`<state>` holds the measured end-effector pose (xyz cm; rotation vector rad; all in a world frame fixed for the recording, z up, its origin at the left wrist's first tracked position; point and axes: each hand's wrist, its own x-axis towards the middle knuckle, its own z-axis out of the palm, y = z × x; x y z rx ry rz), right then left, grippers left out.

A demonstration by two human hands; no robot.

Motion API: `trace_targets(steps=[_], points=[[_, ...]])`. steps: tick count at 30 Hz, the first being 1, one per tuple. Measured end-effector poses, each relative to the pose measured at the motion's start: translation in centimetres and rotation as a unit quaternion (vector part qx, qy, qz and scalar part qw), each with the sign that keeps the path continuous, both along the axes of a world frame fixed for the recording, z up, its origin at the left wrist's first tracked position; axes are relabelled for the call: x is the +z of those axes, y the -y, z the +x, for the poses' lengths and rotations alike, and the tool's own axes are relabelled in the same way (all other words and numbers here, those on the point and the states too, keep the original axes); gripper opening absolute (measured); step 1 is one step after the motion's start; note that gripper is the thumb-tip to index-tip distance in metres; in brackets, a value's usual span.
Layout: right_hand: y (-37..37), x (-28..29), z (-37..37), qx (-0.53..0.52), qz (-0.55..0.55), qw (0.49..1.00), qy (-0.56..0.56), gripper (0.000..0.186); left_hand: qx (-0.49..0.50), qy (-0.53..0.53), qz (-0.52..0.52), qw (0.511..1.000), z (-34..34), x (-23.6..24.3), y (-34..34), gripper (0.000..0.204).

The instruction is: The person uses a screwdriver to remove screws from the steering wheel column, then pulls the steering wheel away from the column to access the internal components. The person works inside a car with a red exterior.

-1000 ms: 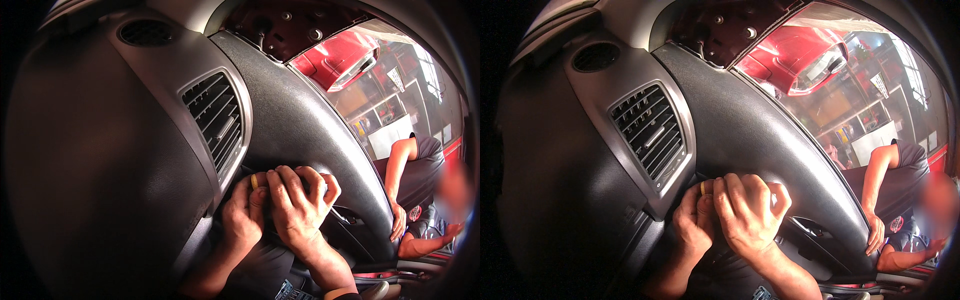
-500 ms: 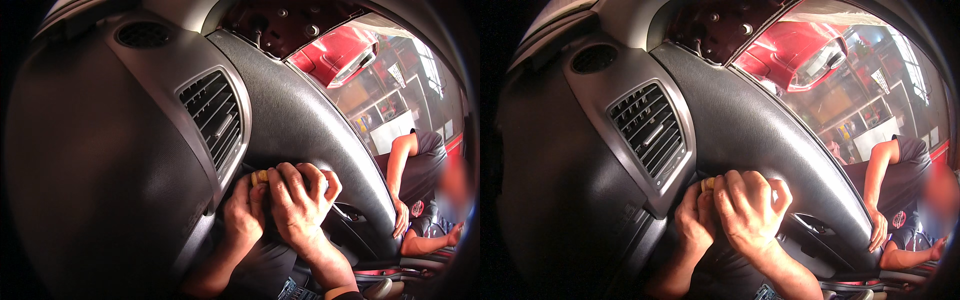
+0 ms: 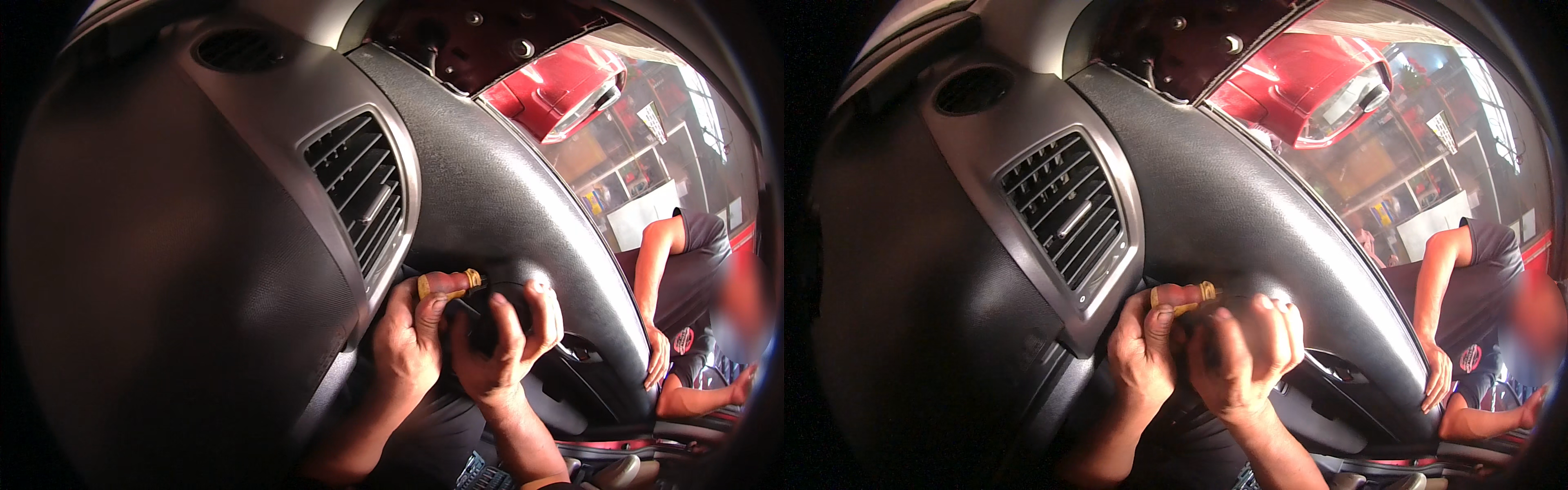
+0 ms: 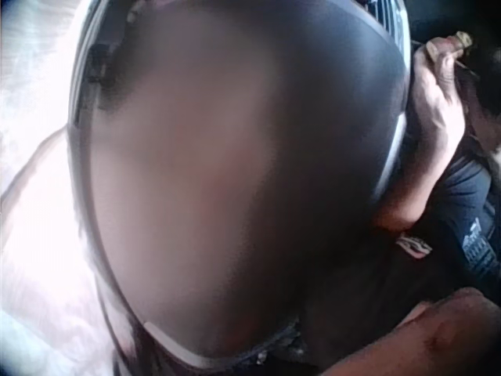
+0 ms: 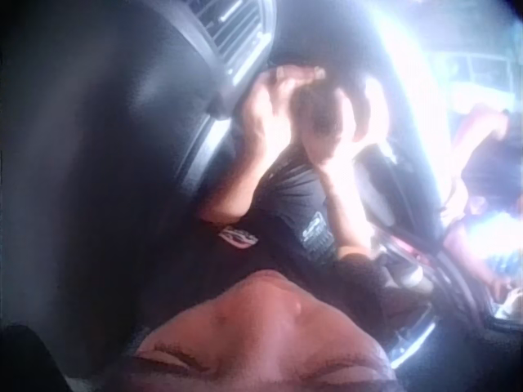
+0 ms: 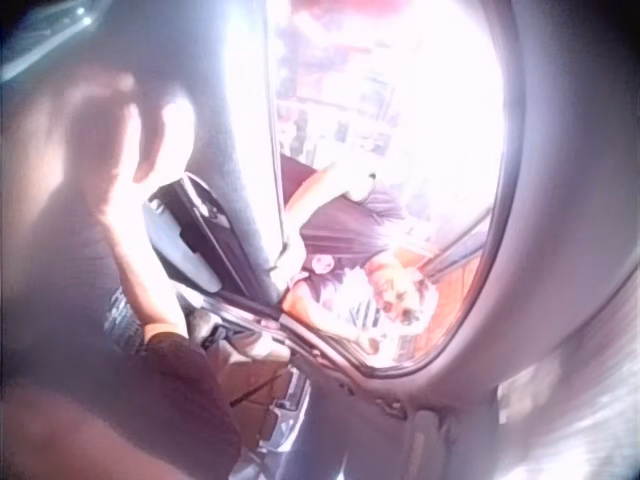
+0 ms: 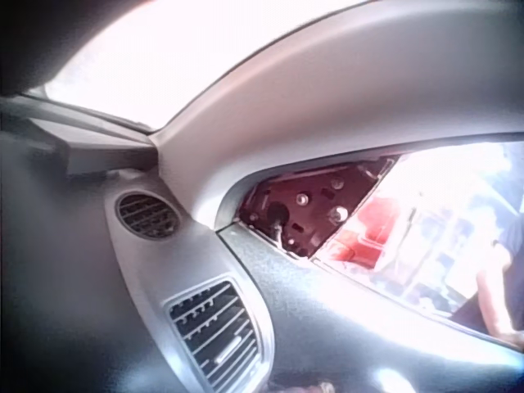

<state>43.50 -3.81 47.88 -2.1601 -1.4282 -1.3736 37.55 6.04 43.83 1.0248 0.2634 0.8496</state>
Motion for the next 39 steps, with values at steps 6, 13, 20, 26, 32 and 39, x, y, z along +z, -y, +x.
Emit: trace_targets(steps=[6,13,20,26,32,39], points=[[0.4,0.6,-0.6,-0.045,-0.023,0.999,-0.005,0.054,0.014,-0.003,-0.027,1.0,0.6,0.4,0.3,0.032],[-2.7,3.7,-1.6,-0.066,-0.195,0.978,-0.006,0.032,0.105,-0.088,0.062,0.989,0.6,-0.5,0.4,0.049],[-2.5,3.8,-1.5,-0.075,-0.188,0.979,-0.017,0.035,0.127,0.021,0.108,0.986,0.3,-1.2,0.4,0.033],[-2.2,3.2,-1.3,-0.049,-0.17,0.984,0.003,0.034,0.096,-0.066,0.123,0.986,0.4,-1.0,0.1,0.033],[-2.6,3.3,-1.1,-0.059,-0.153,0.986,0.01,0.036,0.086,-0.098,0.077,0.988,0.4,-0.6,0.6,0.045],[-2.6,3.3,-1.2,-0.074,-0.166,0.983,0.011,0.038,0.157,0.005,0.131,0.979,0.3,-1.2,0.3,0.041]])
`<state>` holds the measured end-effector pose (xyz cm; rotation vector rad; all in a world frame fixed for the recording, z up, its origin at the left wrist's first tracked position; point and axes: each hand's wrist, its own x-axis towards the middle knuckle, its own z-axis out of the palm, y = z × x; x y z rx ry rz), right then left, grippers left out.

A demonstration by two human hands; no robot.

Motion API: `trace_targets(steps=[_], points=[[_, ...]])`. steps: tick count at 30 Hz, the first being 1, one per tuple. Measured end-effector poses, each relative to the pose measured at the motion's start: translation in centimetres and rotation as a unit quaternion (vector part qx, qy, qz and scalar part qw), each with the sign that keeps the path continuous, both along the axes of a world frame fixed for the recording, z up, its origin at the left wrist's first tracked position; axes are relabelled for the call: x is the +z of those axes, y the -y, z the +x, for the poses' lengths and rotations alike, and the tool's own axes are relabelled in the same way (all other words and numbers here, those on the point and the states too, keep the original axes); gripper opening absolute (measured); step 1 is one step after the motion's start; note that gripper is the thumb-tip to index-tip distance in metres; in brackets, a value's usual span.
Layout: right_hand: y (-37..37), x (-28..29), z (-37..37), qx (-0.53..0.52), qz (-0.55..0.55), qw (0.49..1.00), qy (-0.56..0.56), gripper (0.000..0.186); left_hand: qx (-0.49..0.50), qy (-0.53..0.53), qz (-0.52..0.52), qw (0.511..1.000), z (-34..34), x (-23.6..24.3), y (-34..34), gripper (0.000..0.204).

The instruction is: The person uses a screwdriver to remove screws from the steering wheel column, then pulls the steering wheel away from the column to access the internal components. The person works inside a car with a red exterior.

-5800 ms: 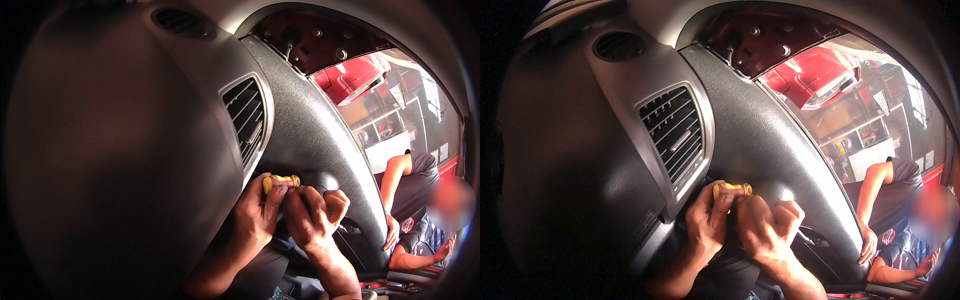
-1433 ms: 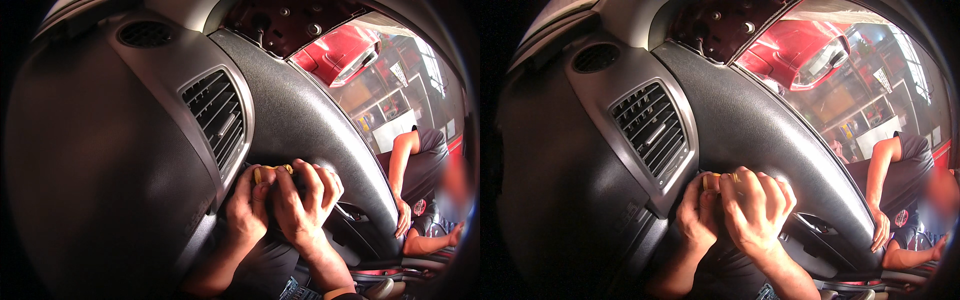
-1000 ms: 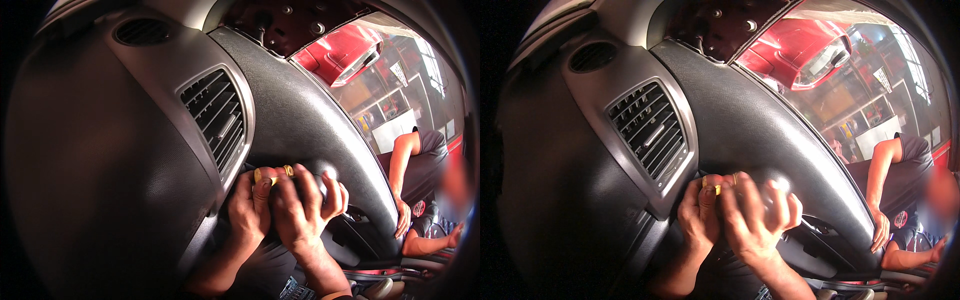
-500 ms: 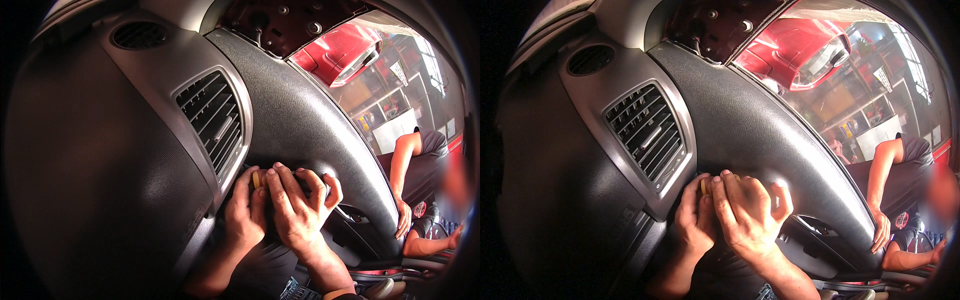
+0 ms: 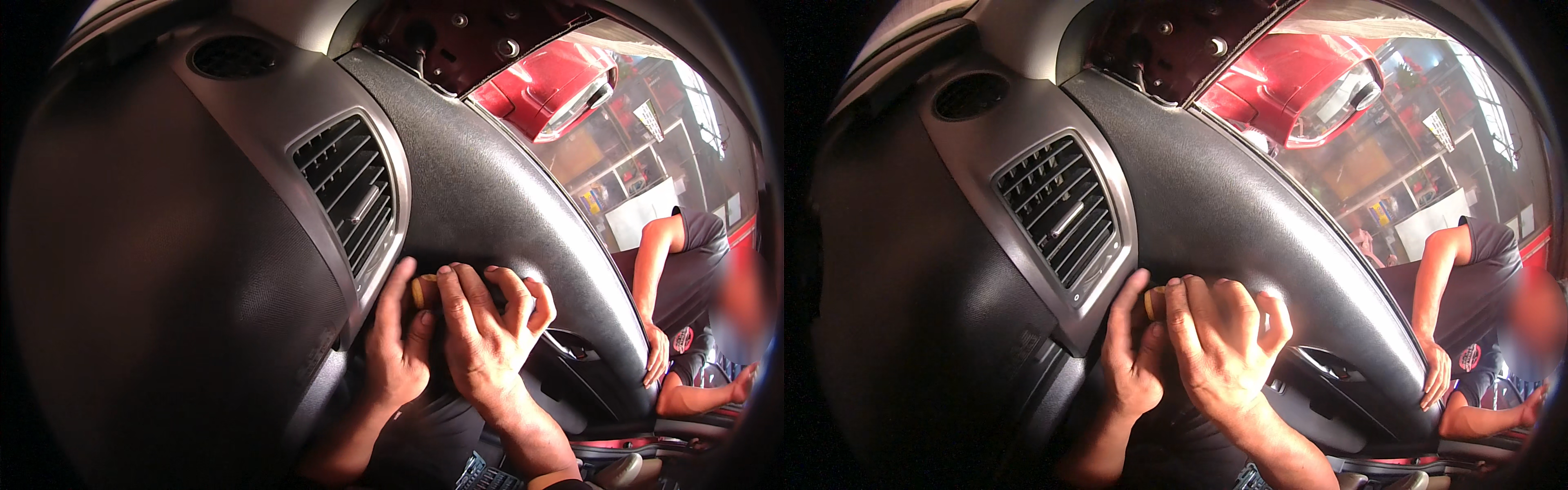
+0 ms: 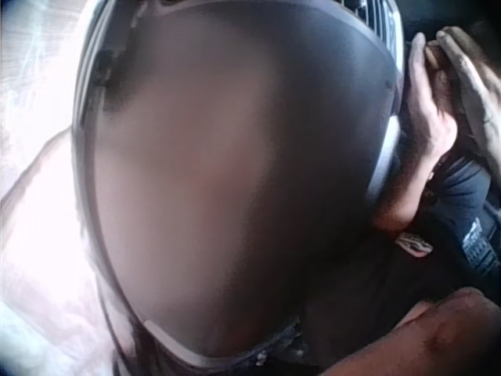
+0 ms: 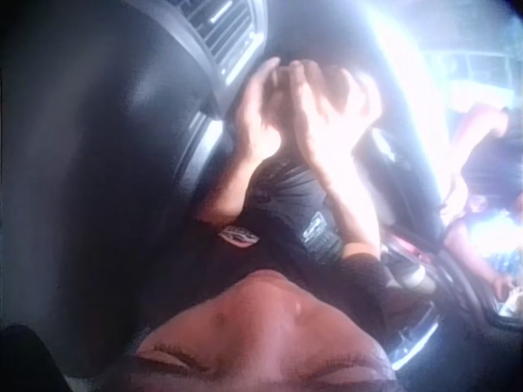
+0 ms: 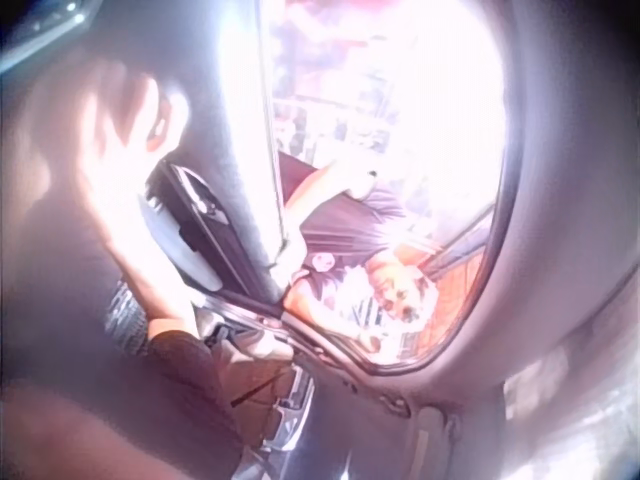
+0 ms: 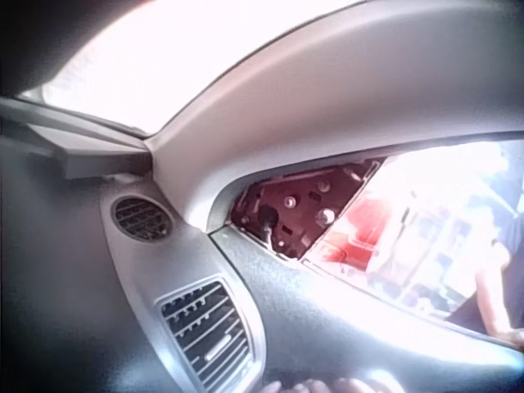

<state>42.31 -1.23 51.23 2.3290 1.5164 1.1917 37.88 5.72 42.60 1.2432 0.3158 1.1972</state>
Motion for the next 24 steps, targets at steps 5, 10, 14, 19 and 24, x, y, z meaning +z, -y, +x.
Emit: trace_targets(steps=[5,10,14,19,24], points=[[-0.26,-0.04,-0.14,0.016,0.01,1.0,0.001,0.036,-0.056,-0.077,-0.013,0.995,-0.47,-0.09,-0.27,0.04],[-0.14,0.02,-0.33,-0.017,-0.002,1.0,-0.006,0.037,-0.092,-0.087,-0.024,0.992,-0.34,-0.27,0.08,0.04],[-0.16,-0.25,-0.22,-0.011,0.002,1.0,-0.006,0.038,-0.056,0.011,-0.028,0.998,-0.58,0.0,0.18,0.041],[-0.25,-0.56,0.17,0.005,0.026,0.999,0.019,0.037,-0.055,-0.078,0.019,0.995,-0.58,-0.42,-0.23,0.041],[-0.14,-0.46,-0.05,-0.003,0.016,1.0,-0.002,0.035,-0.084,-0.078,-0.008,0.993,-0.57,-0.7,-0.03,0.045]])
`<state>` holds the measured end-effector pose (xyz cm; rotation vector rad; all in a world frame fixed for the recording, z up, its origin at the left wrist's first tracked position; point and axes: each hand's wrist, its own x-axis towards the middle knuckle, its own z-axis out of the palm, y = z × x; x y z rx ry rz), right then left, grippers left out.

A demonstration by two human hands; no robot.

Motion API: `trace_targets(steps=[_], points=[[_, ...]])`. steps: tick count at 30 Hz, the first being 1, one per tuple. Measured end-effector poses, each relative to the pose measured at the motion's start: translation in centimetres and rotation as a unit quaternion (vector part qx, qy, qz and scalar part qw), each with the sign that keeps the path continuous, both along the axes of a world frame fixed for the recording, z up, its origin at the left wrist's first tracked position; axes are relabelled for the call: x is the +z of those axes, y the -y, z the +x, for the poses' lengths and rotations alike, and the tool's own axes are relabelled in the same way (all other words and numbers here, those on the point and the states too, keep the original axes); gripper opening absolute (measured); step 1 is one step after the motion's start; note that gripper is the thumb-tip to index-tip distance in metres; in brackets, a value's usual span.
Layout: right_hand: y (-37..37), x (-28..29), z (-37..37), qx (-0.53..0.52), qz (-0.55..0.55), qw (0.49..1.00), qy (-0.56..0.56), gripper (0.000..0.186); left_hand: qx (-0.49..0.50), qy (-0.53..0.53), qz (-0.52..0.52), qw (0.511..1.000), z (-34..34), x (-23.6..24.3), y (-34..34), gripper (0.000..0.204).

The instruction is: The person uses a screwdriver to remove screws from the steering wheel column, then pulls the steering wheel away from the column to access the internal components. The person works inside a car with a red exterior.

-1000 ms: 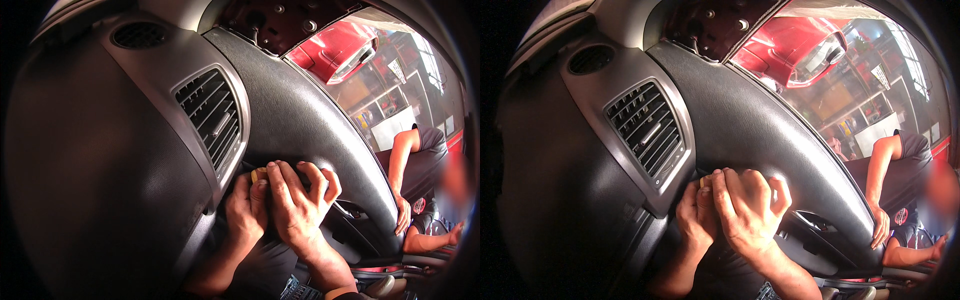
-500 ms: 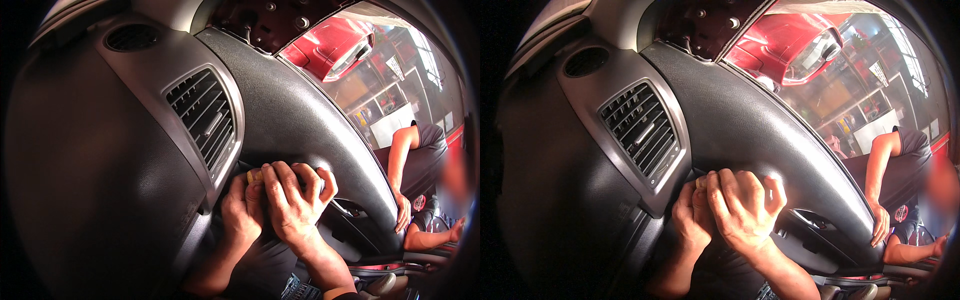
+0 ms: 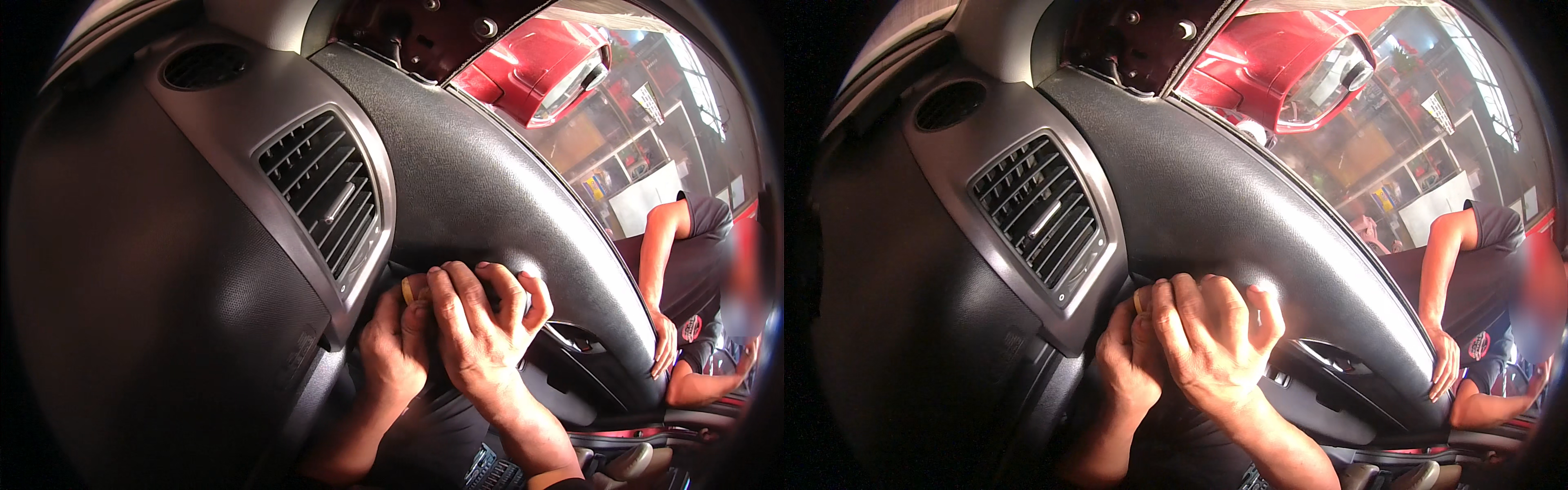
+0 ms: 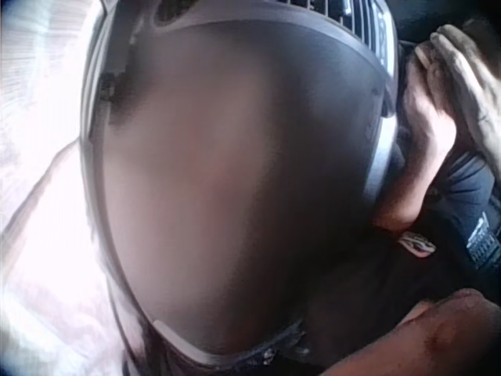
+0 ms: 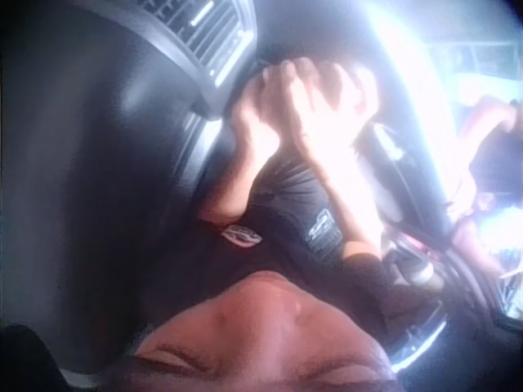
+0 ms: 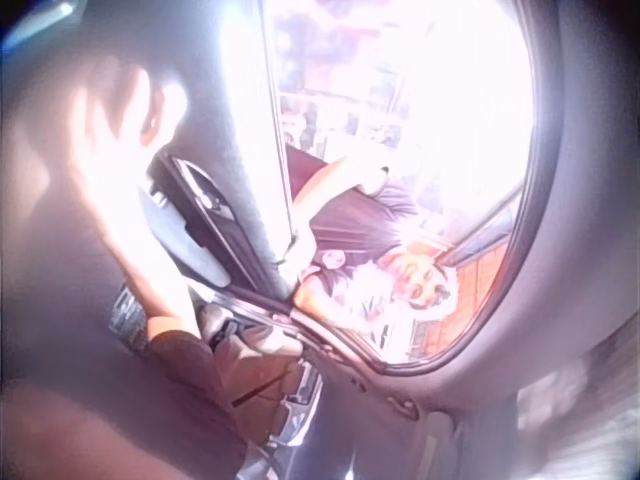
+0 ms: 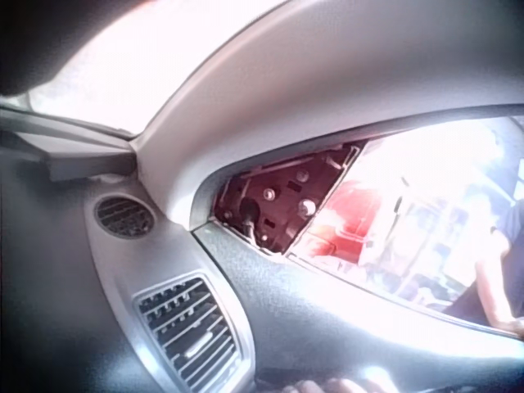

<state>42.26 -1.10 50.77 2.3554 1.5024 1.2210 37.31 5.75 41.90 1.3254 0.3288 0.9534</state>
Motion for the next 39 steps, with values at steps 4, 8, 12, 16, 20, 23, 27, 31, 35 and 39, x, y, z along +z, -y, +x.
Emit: trace_targets(steps=[4,8,12,16,20,23,27,31,35,39], points=[[0.1,-0.2,0.5,0.007,0.008,1.0,0.015,0.031,0.032,0.078,-0.03,0.996,0.2,0.7,0.4,0.044],[0.0,-0.3,0.1,-0.008,0.008,1.0,0.01,0.039,0.033,0.009,0.026,0.999,0.2,0.2,0.1,0.044],[-0.1,0.2,-0.2,-0.013,-0.015,1.0,-0.011,0.038,0.023,-0.028,0.014,0.999,0.1,0.6,0.1,0.049],[0.2,0.3,-0.2,-0.017,-0.021,0.999,-0.018,0.038,0.005,0.086,-0.033,0.996,0.2,0.3,0.4,0.042],[0.2,-0.2,-0.1,-0.014,-0.003,1.0,-0.013,0.039,0.024,0.043,0.047,0.998,-0.1,-0.4,-0.1,0.042],[-0.2,0.2,-0.3,-0.014,-0.014,1.0,0.007,0.038,-0.014,-0.023,0.024,0.999,-0.5,-0.3,-0.1,0.044],[0.1,0.1,-0.2,-0.011,-0.019,1.0,-0.015,0.038,-0.03,-0.061,0.021,0.997,-0.5,-0.3,0.0,0.051],[-0.2,0.2,-0.5,-0.019,-0.013,1.0,-0.018,0.039,0.041,0.079,0.02,0.996,0.2,-0.3,0.3,0.052],[0.3,-0.1,0.0,-0.016,-0.008,1.0,-0.01,0.037,0.035,0.051,0.049,0.997,0.5,-0.7,0.1,0.052],[-0.1,-0.1,-0.2,0.001,-0.006,1.0,0.009,0.034,0.063,-0.026,0.039,0.997,0.2,0.5,0.0,0.048]])
